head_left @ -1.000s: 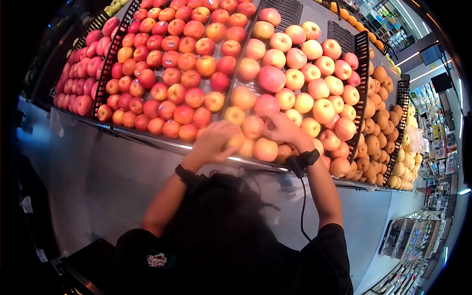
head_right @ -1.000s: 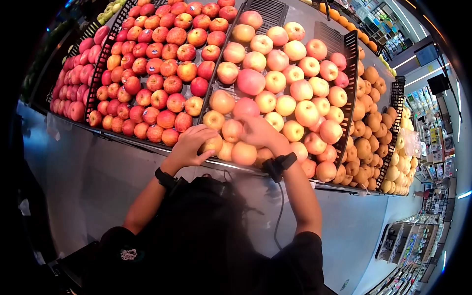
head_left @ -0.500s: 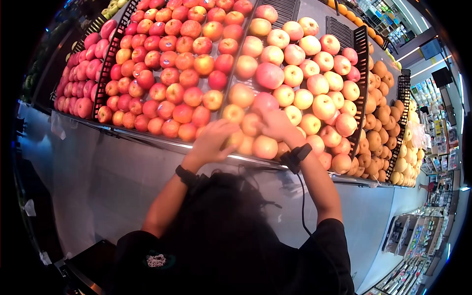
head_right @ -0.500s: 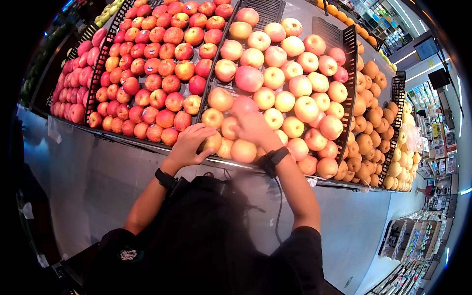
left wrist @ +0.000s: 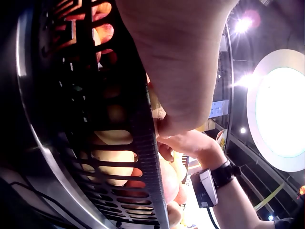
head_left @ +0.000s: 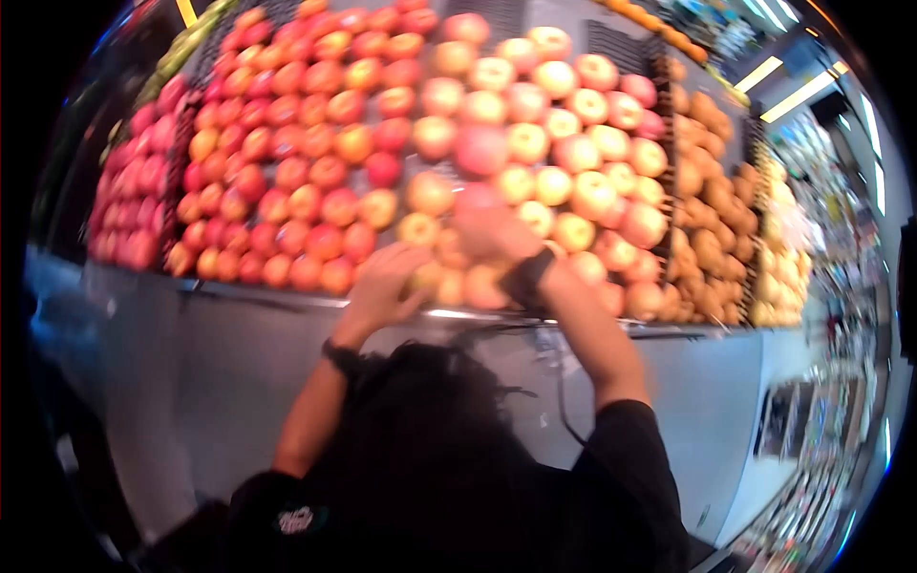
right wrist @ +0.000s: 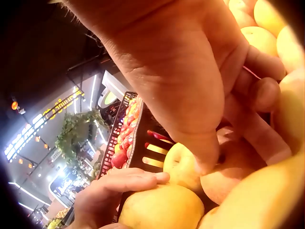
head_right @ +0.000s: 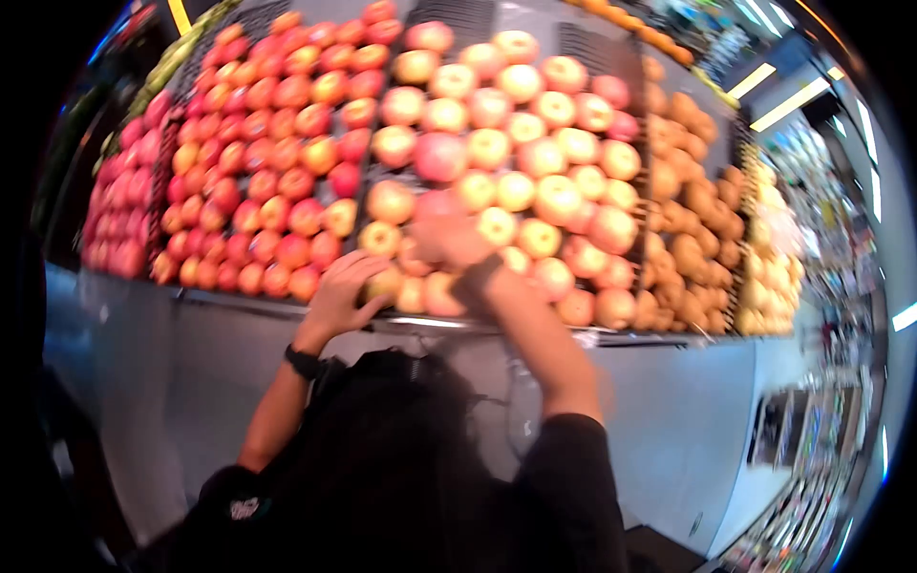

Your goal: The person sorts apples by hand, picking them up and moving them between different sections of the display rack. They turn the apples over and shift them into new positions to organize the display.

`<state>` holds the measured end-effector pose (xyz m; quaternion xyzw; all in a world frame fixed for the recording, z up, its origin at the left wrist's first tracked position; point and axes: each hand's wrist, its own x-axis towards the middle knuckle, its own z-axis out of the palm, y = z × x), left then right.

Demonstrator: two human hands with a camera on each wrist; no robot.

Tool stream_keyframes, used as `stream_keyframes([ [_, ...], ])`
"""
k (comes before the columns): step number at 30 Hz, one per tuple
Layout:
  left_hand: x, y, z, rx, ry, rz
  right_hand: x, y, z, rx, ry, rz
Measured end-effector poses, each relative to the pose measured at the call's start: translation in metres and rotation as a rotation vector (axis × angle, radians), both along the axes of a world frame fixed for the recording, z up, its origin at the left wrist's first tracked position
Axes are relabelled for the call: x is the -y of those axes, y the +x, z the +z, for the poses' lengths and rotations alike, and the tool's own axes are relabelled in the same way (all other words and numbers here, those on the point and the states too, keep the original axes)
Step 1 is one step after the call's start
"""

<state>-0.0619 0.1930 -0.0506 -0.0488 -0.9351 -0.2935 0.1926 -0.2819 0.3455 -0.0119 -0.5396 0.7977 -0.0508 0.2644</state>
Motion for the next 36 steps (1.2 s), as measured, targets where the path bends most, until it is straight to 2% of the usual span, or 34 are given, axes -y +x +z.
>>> stream_keyframes([
  [1,0.001,-0.001,-0.004,-0.022,0.027,-0.029,0.013,0.01,0.019,-0.12,0.242,-0.103],
  [2,0.001,0.0,0.002,0.063,0.008,-0.024,0.007,0.015,0.01,0.022,0.078,-0.233],
  [3,0.0,-0.001,-0.001,-0.006,-0.017,-0.034,-0.003,0.015,0.001,0.132,-0.115,-0.369],
  [4,-0.001,-0.004,0.0,-0.057,0.005,-0.056,0.001,0.019,0.02,-0.22,-0.031,-0.051],
  [5,0.0,-0.004,-0.004,-0.061,0.008,-0.055,0.002,0.012,0.006,-0.067,-0.052,-0.074],
  [6,0.001,-0.004,-0.004,-0.031,0.012,-0.057,0.016,-0.002,-0.055,-0.16,-0.168,-0.009],
  [7,0.001,-0.001,-0.005,-0.025,0.015,-0.065,0.014,0.017,-0.036,-0.336,-0.219,-0.006],
  [10,0.004,0.0,0.001,-0.014,0.053,-0.101,0.02,0.037,-0.051,-0.437,-0.378,-0.004],
  [11,0.004,0.001,0.005,-0.007,0.041,-0.123,0.021,0.046,-0.054,-0.446,-0.309,-0.014],
  [13,0.003,0.003,0.011,0.006,0.036,-0.144,0.012,0.061,-0.045,-0.43,-0.324,-0.101],
  [15,0.002,0.0,0.012,0.002,0.041,-0.157,-0.001,0.062,-0.035,-0.39,-0.49,-0.244],
  [19,0.002,0.0,0.008,-0.008,0.038,-0.155,-0.005,0.027,-0.035,-0.341,-0.332,-0.07],
  [22,0.001,0.0,0.007,-0.027,0.041,-0.135,0.018,0.015,-0.026,-0.277,-0.009,0.011],
  [23,0.003,0.001,0.007,-0.016,0.029,-0.132,0.035,0.017,-0.023,-0.356,0.174,-0.024],
  [26,0.002,0.0,0.005,-0.013,0.027,-0.115,0.035,0.016,0.003,-0.271,0.181,0.048],
  [27,0.002,0.002,0.004,-0.017,0.031,-0.11,0.03,0.01,-0.016,-0.225,0.077,0.045],
  [28,0.002,0.004,0.003,-0.013,0.031,-0.105,0.027,0.01,-0.022,-0.243,0.032,0.056],
  [30,0.001,0.002,0.002,-0.017,0.032,-0.093,0.017,0.025,-0.032,-0.424,-0.165,-0.08],
  [33,0.001,0.002,0.001,-0.011,0.028,-0.078,0.008,0.032,-0.03,-0.367,-0.152,-0.031],
  [36,0.001,0.001,0.003,-0.021,0.034,-0.096,-0.011,0.04,-0.018,-0.359,-0.227,-0.078],
])
